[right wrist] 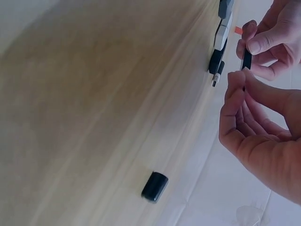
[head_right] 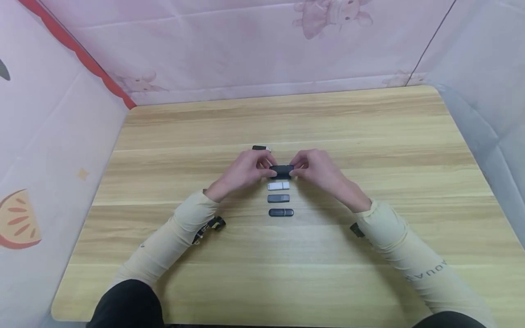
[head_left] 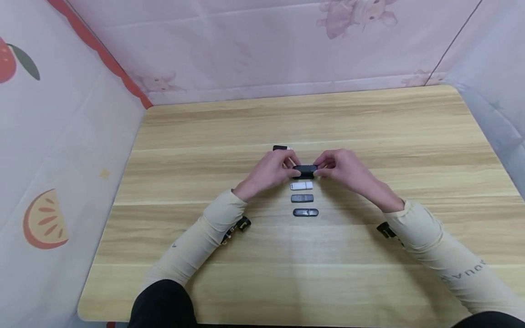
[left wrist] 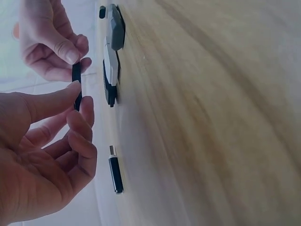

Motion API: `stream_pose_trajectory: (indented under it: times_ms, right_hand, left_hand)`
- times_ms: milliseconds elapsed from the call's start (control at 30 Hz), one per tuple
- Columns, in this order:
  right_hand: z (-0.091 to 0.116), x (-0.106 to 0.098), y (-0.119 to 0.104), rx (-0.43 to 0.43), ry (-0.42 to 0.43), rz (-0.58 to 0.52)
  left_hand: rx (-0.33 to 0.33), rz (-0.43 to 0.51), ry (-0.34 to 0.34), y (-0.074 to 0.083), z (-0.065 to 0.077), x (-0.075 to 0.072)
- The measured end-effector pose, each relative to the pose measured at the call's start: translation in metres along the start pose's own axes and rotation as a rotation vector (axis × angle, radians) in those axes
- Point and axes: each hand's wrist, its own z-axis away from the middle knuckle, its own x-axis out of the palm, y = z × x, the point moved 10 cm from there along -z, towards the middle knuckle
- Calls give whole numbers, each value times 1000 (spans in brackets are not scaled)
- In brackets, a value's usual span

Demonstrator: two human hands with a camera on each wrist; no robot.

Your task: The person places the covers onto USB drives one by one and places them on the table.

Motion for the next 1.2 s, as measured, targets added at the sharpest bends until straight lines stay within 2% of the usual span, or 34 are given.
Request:
stream_pose_trajectory:
  times_ms: [133,400,600,700,867,1033,1200]
  right_hand:
    - [0,0,-5,-12,14,9]
    - [-3,3,-12,-32,42,-5]
    - [-5,21,-16,-54,-22,-69]
    - [-5,19,-20,-45,-24,-86]
    - [-5,10,-15,16,-33,-68]
    - [-4,7,-15,4,-35,-62]
    - [-4,4,-15,-4,-11,-56]
  left_hand:
    - [9,0,-6,0,1,0]
    - [20,27,38,6,3,-8]
    - [80,74,26,29,-4,-16]
    - [92,94,14,36,-7,-20]
    - [92,129,-10,29,-8,-20]
    - [141,169,-5,23,-5,-20]
    - [141,235,16,18,-3,-23]
